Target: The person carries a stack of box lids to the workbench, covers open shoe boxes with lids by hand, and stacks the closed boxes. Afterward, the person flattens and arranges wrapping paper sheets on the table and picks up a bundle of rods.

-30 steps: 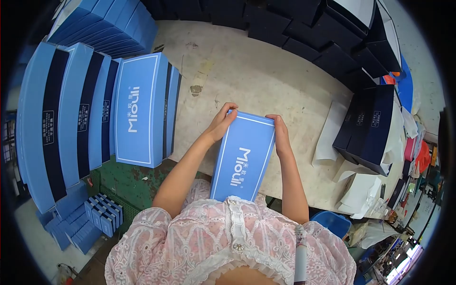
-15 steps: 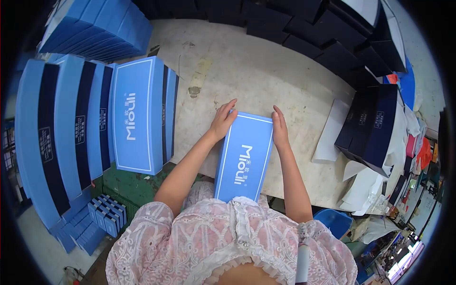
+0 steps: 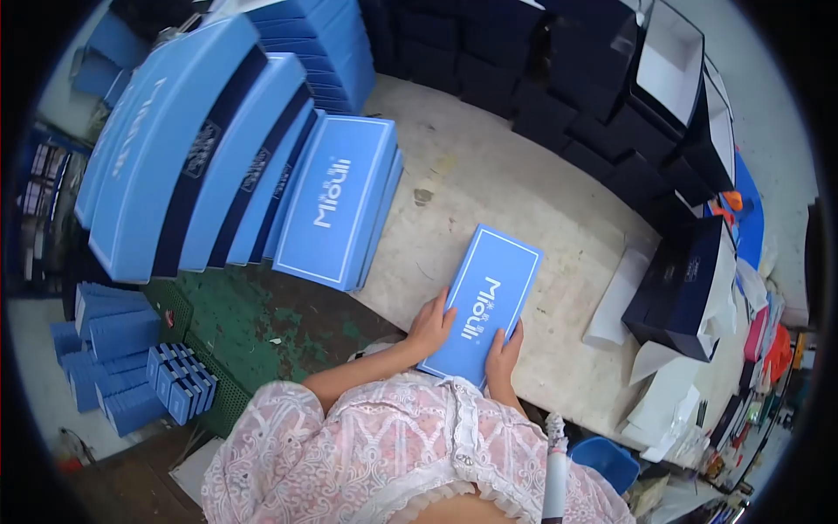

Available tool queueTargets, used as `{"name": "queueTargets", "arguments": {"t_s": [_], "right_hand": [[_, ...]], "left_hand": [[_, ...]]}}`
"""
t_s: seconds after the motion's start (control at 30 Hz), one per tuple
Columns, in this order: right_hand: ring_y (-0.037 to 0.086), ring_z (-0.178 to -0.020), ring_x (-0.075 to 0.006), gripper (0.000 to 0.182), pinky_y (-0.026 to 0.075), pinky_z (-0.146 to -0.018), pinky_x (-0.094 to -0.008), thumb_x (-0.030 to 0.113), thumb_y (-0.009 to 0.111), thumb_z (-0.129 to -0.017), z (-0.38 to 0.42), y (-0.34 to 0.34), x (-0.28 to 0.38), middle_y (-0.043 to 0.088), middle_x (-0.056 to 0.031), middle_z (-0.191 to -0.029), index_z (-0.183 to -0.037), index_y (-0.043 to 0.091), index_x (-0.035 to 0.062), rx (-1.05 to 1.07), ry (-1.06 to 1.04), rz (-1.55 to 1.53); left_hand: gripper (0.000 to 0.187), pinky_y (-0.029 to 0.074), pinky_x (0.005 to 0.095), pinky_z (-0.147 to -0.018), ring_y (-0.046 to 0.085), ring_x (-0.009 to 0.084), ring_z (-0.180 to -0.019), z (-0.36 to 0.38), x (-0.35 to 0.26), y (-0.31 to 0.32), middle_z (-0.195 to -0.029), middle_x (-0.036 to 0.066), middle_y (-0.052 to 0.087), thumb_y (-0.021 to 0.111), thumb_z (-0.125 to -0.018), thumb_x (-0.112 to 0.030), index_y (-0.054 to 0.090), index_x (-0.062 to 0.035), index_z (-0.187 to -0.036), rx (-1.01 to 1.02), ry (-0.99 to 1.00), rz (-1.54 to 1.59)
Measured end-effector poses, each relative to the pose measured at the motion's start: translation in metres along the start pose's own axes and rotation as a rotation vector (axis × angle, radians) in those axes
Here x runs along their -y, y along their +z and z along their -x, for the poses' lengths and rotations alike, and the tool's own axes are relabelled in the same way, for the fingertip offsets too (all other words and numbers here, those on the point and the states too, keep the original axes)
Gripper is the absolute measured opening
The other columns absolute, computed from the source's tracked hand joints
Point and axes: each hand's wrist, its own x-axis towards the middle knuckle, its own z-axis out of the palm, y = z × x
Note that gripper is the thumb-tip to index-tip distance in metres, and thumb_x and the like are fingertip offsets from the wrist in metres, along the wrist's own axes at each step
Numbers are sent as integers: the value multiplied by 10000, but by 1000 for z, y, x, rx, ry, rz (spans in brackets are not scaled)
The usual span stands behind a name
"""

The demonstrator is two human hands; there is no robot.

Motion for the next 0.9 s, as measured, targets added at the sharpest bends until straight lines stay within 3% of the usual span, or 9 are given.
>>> {"name": "queueTargets", "arguments": {"t_s": [0.17, 0.33, 0.4, 0.5, 0.57, 0.7, 0.8, 0.87, 0.9], "right_hand": [[417, -1124, -292, 586, 312, -967, -374, 139, 520, -834, -24, 14, 89, 376, -221, -1245, -1307, 235, -57, 60, -138, -258], [427, -1106, -273, 644, 417, -873, -358, 180, 555, -827, -47, 62, 223, 343, -196, -1272, -1332, 204, -11, 392, -206, -528], [422, -1115, -295, 647, 419, -872, -364, 210, 571, -819, -51, 78, 242, 336, -204, -1282, -1330, 229, 8, 554, -263, -484], [384, -1165, -322, 621, 374, -931, -381, 227, 582, -815, -69, 83, 226, 333, -204, -1301, -1320, 279, 30, 585, -496, -213], [350, -1204, -304, 587, 344, -961, -379, 225, 580, -824, -88, 41, 195, 328, -178, -1325, -1316, 311, 52, 396, -654, 19], [319, -1223, -354, 554, 243, -1028, -419, 106, 603, -724, -143, -130, 126, 399, -205, -1267, -1232, 406, 12, -377, -670, 581], [346, -1196, -363, 558, 275, -989, -435, 120, 603, -698, -140, -270, 106, 420, -202, -1244, -1213, 424, 0, -788, -452, 1075], [386, -1174, -336, 546, 316, -951, -450, 250, 658, -704, -136, -340, 58, 468, -188, -1215, -1186, 475, 70, -693, -336, 1308], [471, -1086, -331, 524, 375, -888, -449, 328, 671, -699, -150, -366, 40, 529, -191, -1138, -1125, 529, 58, -450, -123, 1220]], "left_hand": [[485, 415, 432, -832, 519, 396, -999, -26, -61, -103, -1102, 268, 517, 493, -854, -233, 355, 0, -1257, -151, 50, 57], [511, 401, 417, -880, 509, 389, -1027, -36, -125, -265, -1126, 275, 505, 499, -849, -285, 362, -37, -1275, -228, -56, -188], [504, 337, 396, -959, 419, 373, -1148, -53, -89, -299, -1219, 264, 443, 491, -854, -295, 374, -49, -1279, -445, 204, -530], [496, 239, 434, -1020, 293, 351, -1252, -57, -82, -303, -1314, 236, 355, 483, -859, -292, 379, -65, -1288, -316, 332, -688], [502, 187, 480, -1027, 232, 347, -1283, -51, -79, -282, -1356, 213, 300, 485, -857, -298, 377, -76, -1295, -234, 258, -733], [524, 127, 534, -1025, 181, 338, -1308, -49, -85, -262, -1392, 184, 248, 509, -846, -294, 361, -101, -1310, -130, 251, -721], [534, 142, 535, -1023, 190, 345, -1304, -53, -99, -264, -1386, 181, 260, 533, -834, -284, 363, -107, -1307, -115, 273, -740], [529, 155, 543, -1017, 195, 345, -1302, -61, -117, -266, -1382, 181, 264, 546, -828, -277, 373, -111, -1299, -76, 326, -721], [533, 177, 531, -1011, 194, 340, -1302, -70, -130, -268, -1380, 174, 272, 551, -825, -278, 374, -118, -1302, -91, 377, -744]]}}
